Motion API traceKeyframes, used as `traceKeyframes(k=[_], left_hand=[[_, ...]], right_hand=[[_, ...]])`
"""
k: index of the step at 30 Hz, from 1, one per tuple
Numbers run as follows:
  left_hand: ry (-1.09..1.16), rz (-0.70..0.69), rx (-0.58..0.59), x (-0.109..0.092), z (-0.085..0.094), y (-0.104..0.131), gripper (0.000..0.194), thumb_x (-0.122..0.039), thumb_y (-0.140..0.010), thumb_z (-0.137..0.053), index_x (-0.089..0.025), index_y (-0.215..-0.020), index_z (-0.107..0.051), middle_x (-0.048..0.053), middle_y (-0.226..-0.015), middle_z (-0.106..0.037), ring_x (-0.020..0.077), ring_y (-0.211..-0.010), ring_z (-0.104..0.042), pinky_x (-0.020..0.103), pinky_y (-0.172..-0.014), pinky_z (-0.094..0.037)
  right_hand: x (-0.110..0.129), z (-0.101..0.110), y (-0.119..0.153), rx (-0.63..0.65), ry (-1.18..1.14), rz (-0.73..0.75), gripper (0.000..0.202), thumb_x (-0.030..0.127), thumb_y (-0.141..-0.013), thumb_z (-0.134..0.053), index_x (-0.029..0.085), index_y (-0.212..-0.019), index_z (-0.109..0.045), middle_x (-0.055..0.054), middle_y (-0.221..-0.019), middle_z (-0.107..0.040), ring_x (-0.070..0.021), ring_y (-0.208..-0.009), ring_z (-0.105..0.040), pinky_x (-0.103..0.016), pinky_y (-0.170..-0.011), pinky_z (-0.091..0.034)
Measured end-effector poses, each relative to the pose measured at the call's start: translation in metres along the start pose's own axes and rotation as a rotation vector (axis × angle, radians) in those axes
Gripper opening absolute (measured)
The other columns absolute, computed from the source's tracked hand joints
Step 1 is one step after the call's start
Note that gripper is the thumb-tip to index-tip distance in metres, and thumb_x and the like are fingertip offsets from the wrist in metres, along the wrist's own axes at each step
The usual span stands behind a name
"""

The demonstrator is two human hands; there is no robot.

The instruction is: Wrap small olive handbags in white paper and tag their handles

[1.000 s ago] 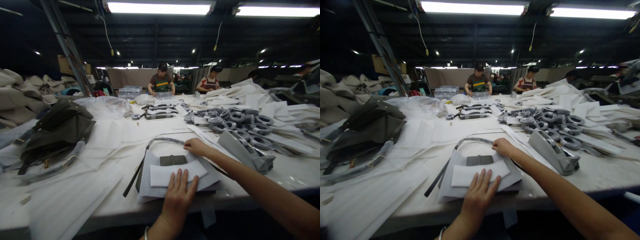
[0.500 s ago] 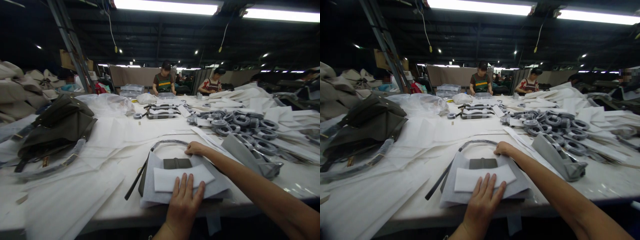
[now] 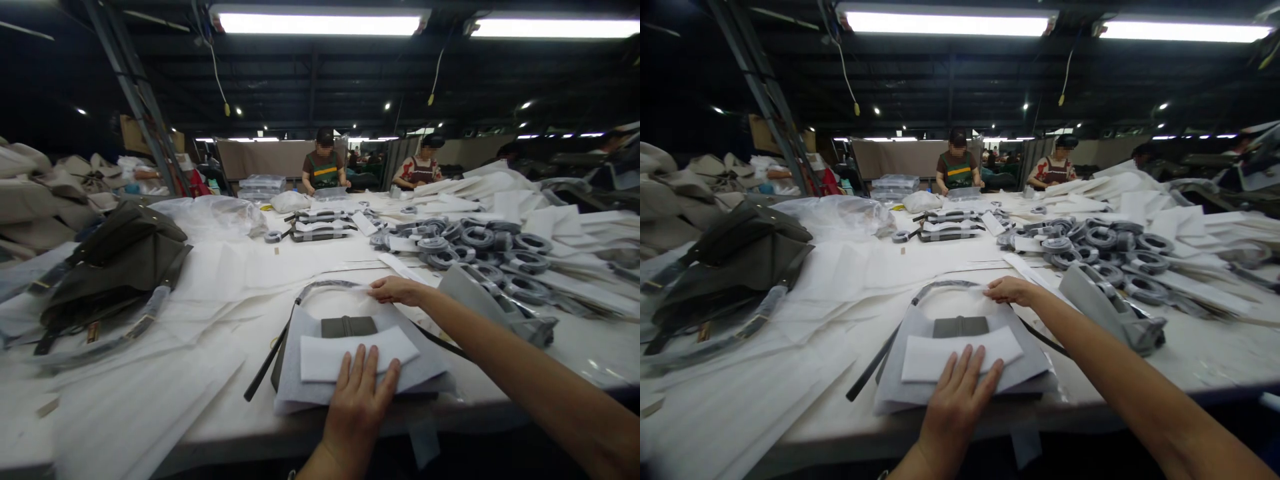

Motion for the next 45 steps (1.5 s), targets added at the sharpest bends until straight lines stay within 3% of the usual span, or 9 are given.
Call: traceKeyframes(k=[3,10,14,21,28,31,36,40,45], left_hand=[[-0.001,-0.011,0.032,0.000,-0.003,0.001,0.040,-0.028,-0.101,-0.046,-0.033,-0.141,-0.051,0.005,-0.134,-0.064,0.0258,-0.126,-0.058,0.043,-0.102,-0.052],[0.011,-0.022,0.045,0.004,-0.005,0.001,0.041,-0.027,-0.102,-0.043,-0.033,-0.142,-0.050,0.005,-0.136,-0.062,0.0263,-0.127,-0.057,0.044,-0.103,-0.051],[-0.002,-0.075,0.173,0.005,-0.006,-0.002,0.045,-0.025,-0.101,-0.047,-0.031,-0.145,-0.047,0.005,-0.141,-0.058,0.0269,-0.130,-0.055,0.045,-0.105,-0.050],[-0.028,-0.076,0.248,0.007,-0.006,-0.006,0.051,-0.022,-0.099,-0.052,-0.030,-0.148,-0.041,0.006,-0.144,-0.056,0.0279,-0.132,-0.052,0.046,-0.106,-0.050],[-0.011,-0.105,0.280,0.006,-0.003,-0.010,0.045,-0.023,-0.099,-0.051,-0.026,-0.144,-0.048,0.008,-0.142,-0.057,0.0273,-0.132,-0.053,0.049,-0.108,-0.047],[-0.001,-0.095,0.315,0.006,-0.004,-0.012,0.042,-0.021,-0.099,-0.049,-0.022,-0.141,-0.051,0.009,-0.142,-0.057,0.0269,-0.132,-0.053,0.051,-0.112,-0.043],[-0.019,-0.102,0.388,0.004,-0.007,-0.017,0.044,-0.013,-0.096,-0.049,-0.015,-0.140,-0.051,0.011,-0.139,-0.060,0.0265,-0.129,-0.055,0.043,-0.109,-0.047],[-0.035,-0.137,0.429,0.001,-0.003,-0.022,0.061,-0.011,-0.094,-0.051,-0.024,-0.151,-0.035,0.011,-0.144,-0.054,0.0271,-0.131,-0.054,0.043,-0.105,-0.050],[-0.025,-0.204,0.355,-0.012,0.004,-0.026,0.045,-0.027,-0.104,-0.035,-0.028,-0.149,-0.038,0.003,-0.155,-0.039,0.0240,-0.135,-0.049,0.051,-0.107,-0.046]], right_hand=[[0.005,0.004,0.013,0.014,-0.100,0.084,0.048,0.056,-0.058,-0.085,0.017,-0.076,-0.065,-0.001,-0.077,-0.067,-0.0120,-0.073,-0.061,-0.026,-0.074,-0.052],[0.010,0.006,0.047,-0.054,-0.184,0.273,0.051,0.061,-0.061,-0.080,0.016,-0.082,-0.067,-0.005,-0.086,-0.073,-0.0183,-0.086,-0.067,-0.035,-0.089,-0.052],[0.008,0.011,0.066,-0.140,-0.162,0.364,0.049,0.057,-0.064,-0.080,0.016,-0.090,-0.072,-0.006,-0.094,-0.075,-0.0227,-0.095,-0.068,-0.037,-0.095,-0.049],[0.003,-0.003,0.130,-0.186,0.271,0.531,0.025,0.037,-0.087,-0.061,0.022,-0.099,-0.078,-0.004,-0.103,-0.078,-0.0259,-0.099,-0.071,-0.038,-0.096,-0.052],[-0.017,-0.035,0.180,-0.214,0.515,0.847,0.036,0.015,-0.091,-0.053,0.027,-0.121,-0.069,-0.005,-0.127,-0.068,-0.0224,-0.123,-0.060,-0.042,-0.112,-0.043],[-0.030,-0.045,0.191,-0.297,0.587,0.953,0.047,0.008,-0.089,-0.050,0.027,-0.130,-0.062,-0.005,-0.132,-0.066,-0.0213,-0.129,-0.055,-0.043,-0.115,-0.041],[-0.043,-0.052,0.199,-0.363,0.679,1.096,0.055,0.004,-0.088,-0.049,0.026,-0.138,-0.056,-0.004,-0.133,-0.065,-0.0210,-0.132,-0.052,-0.044,-0.115,-0.040],[-0.049,-0.054,0.199,-0.372,0.689,1.126,0.057,0.004,-0.088,-0.048,0.024,-0.141,-0.052,-0.005,-0.135,-0.063,-0.0200,-0.133,-0.051,-0.042,-0.114,-0.041],[-0.057,-0.058,0.201,-0.381,0.650,1.112,0.056,0.004,-0.087,-0.048,0.023,-0.139,-0.055,-0.007,-0.133,-0.065,-0.0206,-0.131,-0.053,-0.042,-0.112,-0.044]])
Point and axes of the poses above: each hand's wrist, its own y-axis away from the middle knuckle, its own z-axis out of the back of the hand, x = y × z, the point moved 6 cm from there along -y, towards the middle knuckle
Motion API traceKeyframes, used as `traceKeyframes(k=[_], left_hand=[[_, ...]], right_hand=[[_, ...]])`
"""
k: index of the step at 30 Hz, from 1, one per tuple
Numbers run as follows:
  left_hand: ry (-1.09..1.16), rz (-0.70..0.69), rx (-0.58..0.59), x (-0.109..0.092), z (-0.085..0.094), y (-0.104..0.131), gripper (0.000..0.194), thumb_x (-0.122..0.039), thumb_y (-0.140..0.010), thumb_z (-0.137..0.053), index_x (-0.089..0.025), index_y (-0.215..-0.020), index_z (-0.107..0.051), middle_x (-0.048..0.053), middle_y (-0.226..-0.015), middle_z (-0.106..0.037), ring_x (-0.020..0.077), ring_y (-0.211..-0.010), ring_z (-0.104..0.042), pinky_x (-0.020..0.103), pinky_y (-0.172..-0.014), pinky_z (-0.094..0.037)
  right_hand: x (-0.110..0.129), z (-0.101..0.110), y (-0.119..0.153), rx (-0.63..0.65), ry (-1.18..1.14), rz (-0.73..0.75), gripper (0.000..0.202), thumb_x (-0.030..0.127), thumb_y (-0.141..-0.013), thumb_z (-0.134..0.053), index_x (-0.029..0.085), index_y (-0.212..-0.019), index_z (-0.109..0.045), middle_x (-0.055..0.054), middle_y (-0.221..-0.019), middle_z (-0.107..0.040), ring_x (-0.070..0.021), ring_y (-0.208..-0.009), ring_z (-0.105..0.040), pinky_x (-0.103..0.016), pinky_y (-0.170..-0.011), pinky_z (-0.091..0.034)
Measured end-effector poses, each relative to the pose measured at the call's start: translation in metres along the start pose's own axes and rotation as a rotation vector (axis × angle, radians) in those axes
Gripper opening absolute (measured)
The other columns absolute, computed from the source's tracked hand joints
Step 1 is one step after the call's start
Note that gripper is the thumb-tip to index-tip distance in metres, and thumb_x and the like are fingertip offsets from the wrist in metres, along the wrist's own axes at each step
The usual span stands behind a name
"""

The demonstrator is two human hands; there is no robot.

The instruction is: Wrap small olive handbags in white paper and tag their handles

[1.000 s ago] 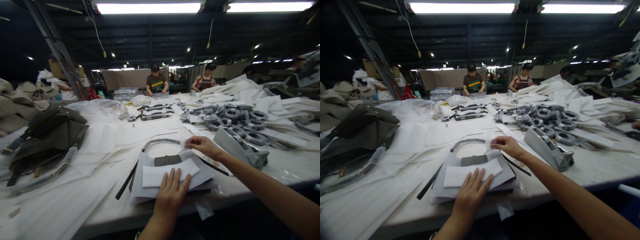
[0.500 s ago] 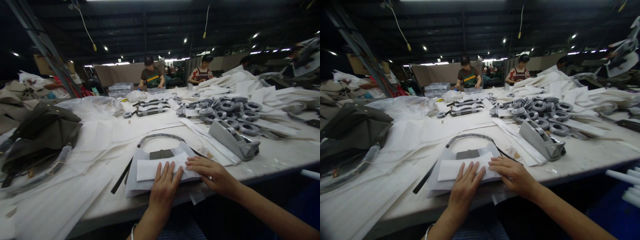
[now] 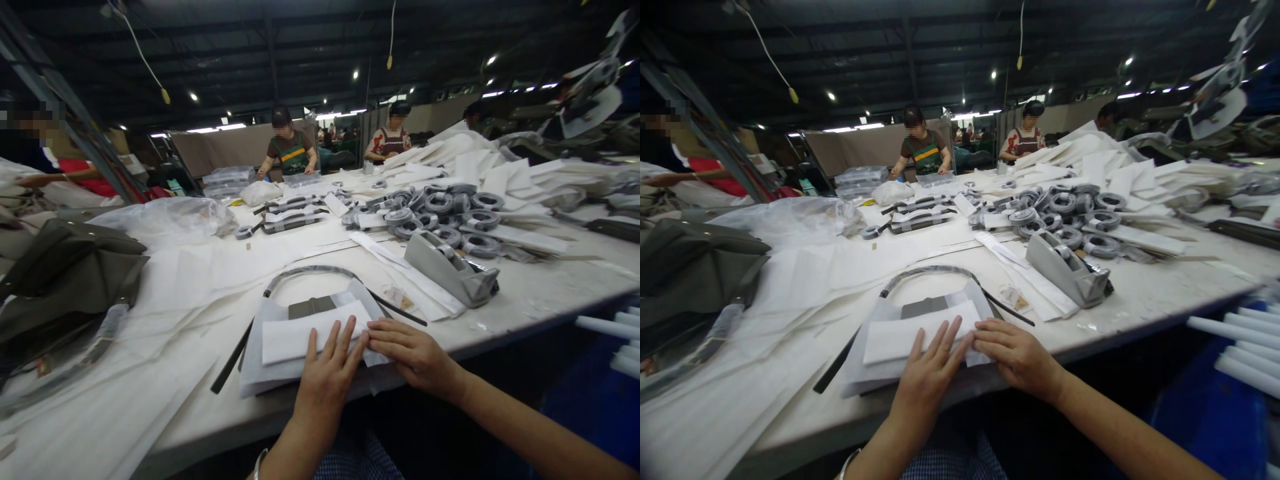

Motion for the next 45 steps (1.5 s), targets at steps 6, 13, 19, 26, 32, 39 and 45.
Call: traceKeyframes(k=[6,13,19,26,32,39,45], left_hand=[[0.077,0.018,-0.082,-0.004,0.000,0.002,0.040,-0.037,-0.104,-0.036,-0.035,-0.142,-0.047,-0.007,-0.146,-0.052,0.0184,-0.130,-0.053,0.052,-0.119,-0.030],[0.093,0.053,-0.124,-0.004,-0.002,0.006,0.037,-0.037,-0.102,-0.045,-0.037,-0.138,-0.052,-0.006,-0.145,-0.053,0.0194,-0.131,-0.052,0.051,-0.122,-0.022],[0.099,0.069,-0.147,-0.004,-0.005,0.007,0.036,-0.036,-0.102,-0.046,-0.037,-0.136,-0.054,-0.007,-0.148,-0.050,0.0182,-0.132,-0.051,0.050,-0.123,-0.018],[0.074,0.054,-0.154,-0.003,-0.003,0.010,0.035,-0.037,-0.103,-0.042,-0.036,-0.135,-0.056,-0.010,-0.154,-0.039,0.0195,-0.133,-0.049,0.051,-0.122,-0.024],[0.087,0.065,-0.150,-0.003,-0.002,0.010,0.035,-0.037,-0.103,-0.043,-0.036,-0.137,-0.054,-0.011,-0.152,-0.042,0.0181,-0.131,-0.051,0.049,-0.119,-0.032],[0.148,0.088,-0.165,-0.002,-0.005,0.011,0.034,-0.036,-0.104,-0.039,-0.036,-0.135,-0.055,-0.012,-0.145,-0.051,0.0176,-0.126,-0.056,0.048,-0.116,-0.037],[0.189,0.080,-0.094,-0.001,-0.005,0.011,0.039,-0.035,-0.104,-0.037,-0.035,-0.141,-0.048,-0.009,-0.147,-0.049,0.0187,-0.130,-0.053,0.049,-0.114,-0.038]], right_hand=[[-0.012,0.018,-0.014,0.106,-0.239,-0.223,0.025,0.033,-0.095,-0.056,0.021,-0.109,-0.073,-0.008,-0.111,-0.075,-0.0236,-0.115,-0.066,-0.039,-0.104,-0.050],[-0.035,-0.002,-0.105,0.213,-0.054,-0.222,0.027,0.033,-0.098,-0.053,0.019,-0.110,-0.072,-0.009,-0.112,-0.074,-0.0238,-0.111,-0.066,-0.038,-0.100,-0.049],[-0.061,-0.063,-0.114,0.598,0.232,-0.233,0.041,0.035,-0.101,-0.045,0.012,-0.131,-0.060,-0.016,-0.129,-0.066,-0.0255,-0.124,-0.059,-0.039,-0.106,-0.042],[-0.069,-0.065,-0.114,0.718,0.377,-0.306,0.036,0.027,-0.099,-0.042,0.011,-0.113,-0.071,-0.018,-0.102,-0.075,-0.0287,-0.101,-0.070,-0.042,-0.097,-0.044],[-0.078,-0.070,-0.124,0.820,0.420,-0.313,0.033,0.025,-0.091,-0.051,0.007,-0.083,-0.077,-0.022,-0.087,-0.075,-0.0323,-0.090,-0.072,-0.045,-0.092,-0.046],[-0.064,-0.043,-0.112,0.732,0.268,-0.241,0.037,0.027,-0.100,-0.040,0.018,-0.104,-0.076,-0.009,-0.113,-0.075,-0.0198,-0.108,-0.067,-0.029,-0.096,-0.047],[-0.008,0.022,-0.038,0.107,0.056,-0.237,0.030,0.028,-0.100,-0.050,0.023,-0.125,-0.066,-0.007,-0.122,-0.071,-0.0192,-0.116,-0.065,-0.033,-0.102,-0.051]])
Point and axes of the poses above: each hand's wrist, its own y-axis away from the middle knuckle, its own z-axis out of the back of the hand, x = y × z, the point moved 6 cm from there along -y, towards the middle knuckle
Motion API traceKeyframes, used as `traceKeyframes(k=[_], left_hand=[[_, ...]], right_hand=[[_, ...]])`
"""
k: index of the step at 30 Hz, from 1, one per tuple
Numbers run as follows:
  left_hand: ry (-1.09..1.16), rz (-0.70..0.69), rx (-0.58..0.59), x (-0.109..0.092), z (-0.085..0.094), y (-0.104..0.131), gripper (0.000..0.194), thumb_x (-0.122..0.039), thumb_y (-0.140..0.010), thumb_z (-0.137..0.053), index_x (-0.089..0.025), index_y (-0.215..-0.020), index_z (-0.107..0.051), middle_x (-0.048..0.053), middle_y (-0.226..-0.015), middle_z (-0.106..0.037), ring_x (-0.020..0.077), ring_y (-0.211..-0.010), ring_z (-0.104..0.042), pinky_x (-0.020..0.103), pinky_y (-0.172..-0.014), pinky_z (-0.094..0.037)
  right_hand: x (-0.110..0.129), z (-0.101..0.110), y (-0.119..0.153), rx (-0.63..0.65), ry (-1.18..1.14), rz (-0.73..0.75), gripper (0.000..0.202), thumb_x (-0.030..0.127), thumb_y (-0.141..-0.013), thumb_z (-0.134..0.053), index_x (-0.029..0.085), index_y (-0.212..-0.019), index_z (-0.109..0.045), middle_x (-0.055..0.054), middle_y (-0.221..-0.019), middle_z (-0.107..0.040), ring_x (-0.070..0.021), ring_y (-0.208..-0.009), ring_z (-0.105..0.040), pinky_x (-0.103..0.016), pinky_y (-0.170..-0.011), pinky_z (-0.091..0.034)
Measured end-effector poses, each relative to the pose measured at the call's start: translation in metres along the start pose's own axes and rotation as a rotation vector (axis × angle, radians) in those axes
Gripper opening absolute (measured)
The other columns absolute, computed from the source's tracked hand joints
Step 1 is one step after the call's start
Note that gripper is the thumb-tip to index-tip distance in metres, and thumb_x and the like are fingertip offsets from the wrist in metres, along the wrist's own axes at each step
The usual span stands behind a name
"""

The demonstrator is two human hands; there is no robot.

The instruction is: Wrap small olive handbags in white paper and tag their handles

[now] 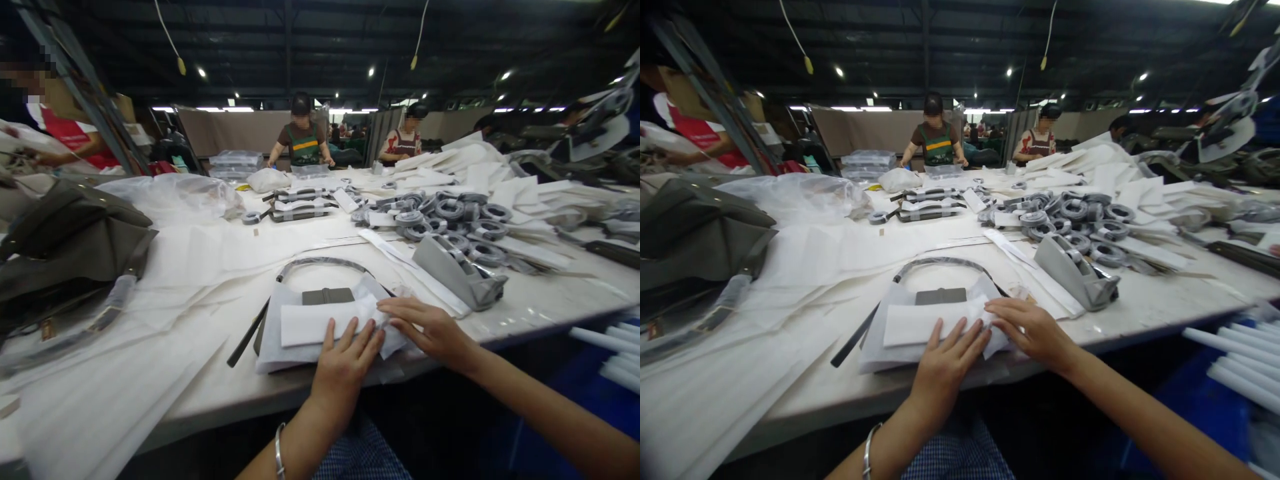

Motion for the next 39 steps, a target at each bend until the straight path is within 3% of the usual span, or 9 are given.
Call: traceKeyframes(k=[3,7,12,21,26,30,32,35,39], left_hand=[[0.026,0.004,0.062,0.000,-0.001,0.000,0.041,-0.034,-0.104,-0.036,-0.035,-0.144,-0.044,-0.007,-0.149,-0.047,0.0188,-0.134,-0.050,0.049,-0.115,-0.037],[0.057,0.004,0.116,0.001,-0.002,0.000,0.042,-0.034,-0.104,-0.037,-0.035,-0.146,-0.042,-0.006,-0.149,-0.048,0.0187,-0.135,-0.048,0.050,-0.117,-0.034],[0.055,-0.003,0.156,0.001,-0.001,-0.002,0.045,-0.028,-0.103,-0.041,-0.034,-0.147,-0.040,-0.003,-0.149,-0.048,0.0199,-0.136,-0.047,0.051,-0.118,-0.032],[0.031,0.006,0.216,-0.001,0.000,-0.003,0.051,-0.019,-0.101,-0.043,-0.032,-0.150,-0.035,-0.001,-0.151,-0.045,0.0212,-0.138,-0.045,0.052,-0.117,-0.033],[0.030,0.004,0.245,-0.002,0.000,-0.004,0.053,-0.014,-0.100,-0.042,-0.032,-0.150,-0.035,-0.002,-0.152,-0.043,0.0222,-0.138,-0.045,0.055,-0.115,-0.035],[0.013,-0.007,0.239,-0.002,0.000,-0.005,0.055,-0.014,-0.099,-0.046,-0.032,-0.150,-0.035,-0.001,-0.152,-0.044,0.0223,-0.138,-0.045,0.055,-0.114,-0.036],[0.009,-0.014,0.240,-0.002,0.000,-0.005,0.055,-0.015,-0.098,-0.047,-0.032,-0.150,-0.035,0.000,-0.151,-0.045,0.0221,-0.138,-0.046,0.054,-0.114,-0.036],[0.009,-0.014,0.251,-0.002,-0.001,-0.004,0.055,-0.014,-0.099,-0.046,-0.032,-0.150,-0.034,0.000,-0.152,-0.044,0.0222,-0.138,-0.045,0.055,-0.114,-0.036],[0.011,-0.008,0.246,-0.001,-0.002,-0.005,0.055,-0.013,-0.099,-0.045,-0.030,-0.150,-0.035,0.002,-0.151,-0.046,0.0224,-0.138,-0.045,0.055,-0.115,-0.035]], right_hand=[[0.024,0.002,0.057,-0.187,0.059,0.091,0.035,0.019,-0.092,-0.063,0.023,-0.127,-0.064,-0.007,-0.120,-0.071,-0.0202,-0.115,-0.065,-0.035,-0.100,-0.054],[0.039,-0.031,0.091,-0.189,0.231,0.157,0.037,0.016,-0.091,-0.064,0.021,-0.127,-0.064,-0.007,-0.114,-0.074,-0.0201,-0.110,-0.067,-0.035,-0.096,-0.055],[0.033,-0.050,0.080,-0.268,0.335,0.132,0.027,0.016,-0.096,-0.054,0.023,-0.117,-0.070,-0.006,-0.110,-0.075,-0.0219,-0.100,-0.069,-0.038,-0.086,-0.056],[0.053,-0.041,0.086,-0.230,0.154,0.150,0.019,0.012,-0.095,-0.054,0.020,-0.099,-0.071,-0.003,-0.082,-0.074,-0.0159,-0.071,-0.063,-0.032,-0.067,-0.052],[0.053,-0.037,0.098,-0.234,0.125,0.198,0.020,0.009,-0.094,-0.056,0.017,-0.106,-0.069,-0.005,-0.095,-0.076,-0.0174,-0.084,-0.068,-0.034,-0.076,-0.055],[0.050,-0.029,0.098,-0.266,0.117,0.252,0.027,0.022,-0.093,-0.063,0.019,-0.119,-0.066,-0.006,-0.108,-0.076,-0.0189,-0.099,-0.069,-0.039,-0.093,-0.054],[0.045,-0.019,0.092,-0.326,0.125,0.204,0.038,0.026,-0.091,-0.067,0.021,-0.129,-0.061,-0.007,-0.112,-0.075,-0.0195,-0.104,-0.068,-0.039,-0.098,-0.053],[0.038,-0.005,0.072,-0.413,0.201,0.128,0.051,0.017,-0.090,-0.066,0.025,-0.139,-0.053,-0.006,-0.118,-0.073,-0.0199,-0.112,-0.065,-0.041,-0.105,-0.048],[0.032,-0.002,0.044,-0.371,0.259,0.114,0.042,0.013,-0.093,-0.060,0.029,-0.132,-0.061,-0.003,-0.113,-0.074,-0.0201,-0.107,-0.065,-0.040,-0.101,-0.047]])
Point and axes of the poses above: each hand's wrist, its own y-axis away from the middle knuckle, its own z-axis out of the back of the hand, x = y × z, the point moved 6 cm from there along -y, towards the middle knuckle
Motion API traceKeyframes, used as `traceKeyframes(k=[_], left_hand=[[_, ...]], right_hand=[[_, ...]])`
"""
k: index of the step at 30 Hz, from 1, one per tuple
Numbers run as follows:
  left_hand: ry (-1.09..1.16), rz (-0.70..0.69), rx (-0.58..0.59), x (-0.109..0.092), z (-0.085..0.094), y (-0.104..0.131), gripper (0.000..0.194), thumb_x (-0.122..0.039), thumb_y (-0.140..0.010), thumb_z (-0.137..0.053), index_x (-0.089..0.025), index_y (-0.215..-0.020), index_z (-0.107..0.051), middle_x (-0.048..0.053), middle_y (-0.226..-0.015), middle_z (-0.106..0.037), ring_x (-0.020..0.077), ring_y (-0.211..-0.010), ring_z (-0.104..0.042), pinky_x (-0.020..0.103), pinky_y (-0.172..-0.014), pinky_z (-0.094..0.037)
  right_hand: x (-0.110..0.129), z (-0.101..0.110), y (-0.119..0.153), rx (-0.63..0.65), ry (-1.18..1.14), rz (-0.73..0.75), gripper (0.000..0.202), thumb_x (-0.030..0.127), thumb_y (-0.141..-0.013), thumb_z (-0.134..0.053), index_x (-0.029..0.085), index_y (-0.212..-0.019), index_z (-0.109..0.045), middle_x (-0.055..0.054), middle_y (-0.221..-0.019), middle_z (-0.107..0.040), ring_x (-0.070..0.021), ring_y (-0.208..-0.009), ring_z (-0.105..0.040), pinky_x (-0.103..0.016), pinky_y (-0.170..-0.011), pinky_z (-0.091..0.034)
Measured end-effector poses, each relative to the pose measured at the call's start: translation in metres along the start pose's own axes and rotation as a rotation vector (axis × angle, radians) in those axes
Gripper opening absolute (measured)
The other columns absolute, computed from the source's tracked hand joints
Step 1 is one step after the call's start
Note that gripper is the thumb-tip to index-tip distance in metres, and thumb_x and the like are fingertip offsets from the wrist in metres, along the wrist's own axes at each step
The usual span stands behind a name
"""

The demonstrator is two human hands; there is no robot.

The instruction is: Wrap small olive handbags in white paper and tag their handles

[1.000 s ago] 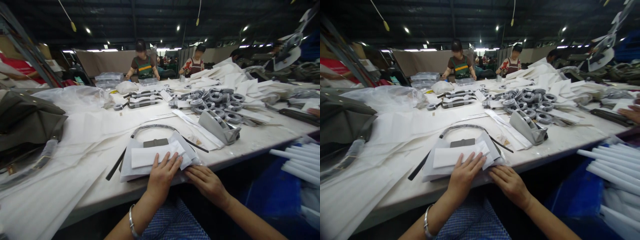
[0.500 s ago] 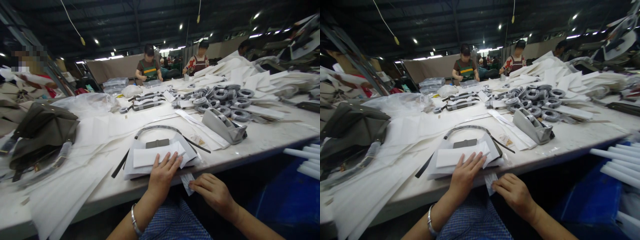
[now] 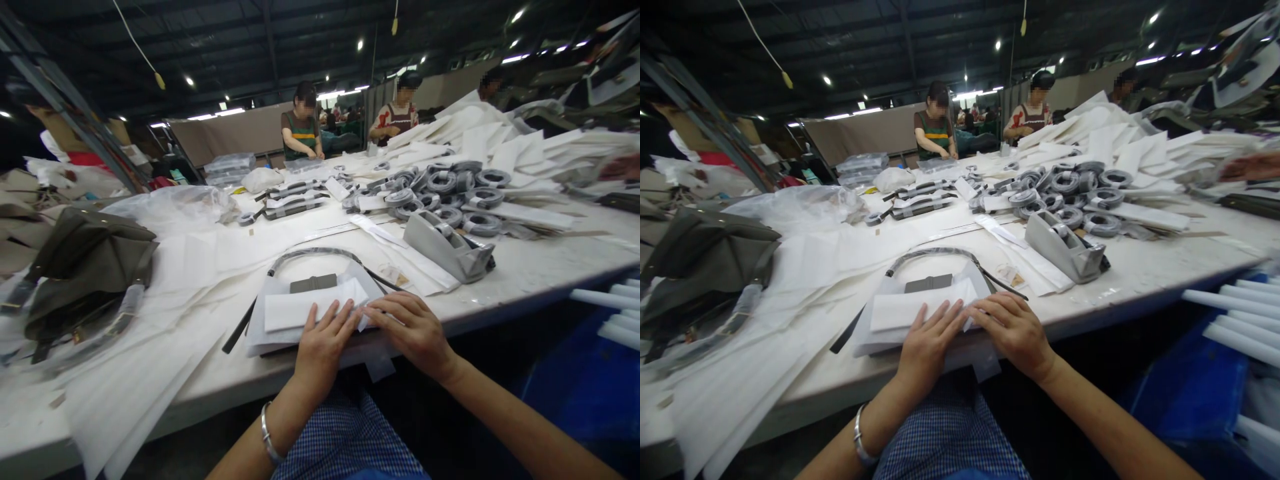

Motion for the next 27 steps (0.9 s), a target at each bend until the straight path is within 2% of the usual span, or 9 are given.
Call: traceKeyframes(k=[3,6,10,12,15,20,24,27], left_hand=[[0.028,0.010,0.006,0.001,0.000,-0.001,0.055,-0.011,-0.097,-0.045,-0.030,-0.149,-0.038,0.003,-0.150,-0.047,0.0222,-0.138,-0.045,0.054,-0.115,-0.033],[0.101,0.027,0.038,0.002,0.004,-0.002,0.062,-0.008,-0.093,-0.049,-0.031,-0.149,-0.036,0.002,-0.150,-0.047,0.0217,-0.140,-0.043,0.054,-0.117,-0.031],[0.237,0.076,0.068,0.002,0.009,-0.006,0.070,-0.024,-0.087,-0.064,-0.028,-0.151,-0.034,0.004,-0.152,-0.045,0.0251,-0.141,-0.041,0.057,-0.119,-0.025],[0.244,0.108,0.025,0.001,0.009,-0.007,0.063,-0.030,-0.090,-0.064,-0.028,-0.148,-0.039,0.004,-0.148,-0.050,0.0246,-0.137,-0.046,0.057,-0.118,-0.027],[0.191,0.131,-0.082,0.001,0.004,-0.008,0.045,-0.023,-0.097,-0.055,-0.029,-0.141,-0.049,0.002,-0.140,-0.058,0.0213,-0.130,-0.055,0.052,-0.115,-0.034],[0.119,0.116,-0.222,-0.001,-0.004,-0.004,0.037,-0.022,-0.100,-0.050,-0.028,-0.137,-0.054,0.001,-0.135,-0.062,0.0212,-0.126,-0.058,0.048,-0.113,-0.038],[0.079,0.089,-0.243,-0.002,-0.007,-0.002,0.037,-0.022,-0.099,-0.052,-0.031,-0.135,-0.057,0.000,-0.137,-0.060,0.0221,-0.127,-0.057,0.046,-0.111,-0.041],[0.083,0.066,-0.217,-0.003,-0.005,-0.001,0.037,-0.023,-0.098,-0.055,-0.034,-0.133,-0.059,-0.001,-0.141,-0.057,0.0232,-0.129,-0.056,0.044,-0.108,-0.044]], right_hand=[[-0.001,-0.005,-0.004,-0.008,-0.024,0.004,0.033,0.013,-0.094,-0.057,0.030,-0.118,-0.070,-0.001,-0.097,-0.076,-0.0181,-0.090,-0.066,-0.035,-0.087,-0.050],[-0.002,-0.008,0.002,-0.035,-0.065,-0.031,0.030,0.012,-0.092,-0.058,0.029,-0.113,-0.072,-0.001,-0.090,-0.075,-0.0179,-0.085,-0.064,-0.034,-0.082,-0.049],[-0.003,-0.010,0.008,-0.048,-0.114,-0.048,0.029,0.011,-0.090,-0.061,0.028,-0.110,-0.073,-0.001,-0.091,-0.076,-0.0183,-0.085,-0.063,-0.035,-0.082,-0.049],[-0.004,-0.010,0.008,-0.060,-0.128,-0.061,0.030,0.011,-0.090,-0.061,0.029,-0.111,-0.073,-0.001,-0.091,-0.076,-0.0178,-0.085,-0.063,-0.034,-0.082,-0.050],[-0.003,-0.010,0.009,-0.080,-0.146,-0.080,0.032,0.010,-0.089,-0.061,0.030,-0.111,-0.073,0.000,-0.090,-0.076,-0.0167,-0.084,-0.064,-0.034,-0.081,-0.050],[0.000,-0.013,0.013,-0.107,-0.148,-0.089,0.033,0.009,-0.088,-0.062,0.031,-0.110,-0.073,0.001,-0.088,-0.076,-0.0172,-0.083,-0.064,-0.035,-0.081,-0.049],[0.002,-0.016,0.019,-0.136,-0.150,-0.089,0.034,0.007,-0.086,-0.064,0.028,-0.112,-0.072,0.000,-0.089,-0.076,-0.0178,-0.083,-0.063,-0.035,-0.082,-0.050],[0.002,-0.018,0.023,-0.139,-0.146,-0.072,0.037,0.007,-0.087,-0.063,0.028,-0.117,-0.070,0.000,-0.092,-0.077,-0.0165,-0.083,-0.066,-0.036,-0.087,-0.050]])
Point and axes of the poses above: each hand's wrist, its own y-axis away from the middle knuckle, its own z-axis out of the back of the hand, x = y × z, the point moved 6 cm from there along -y, towards the middle knuckle
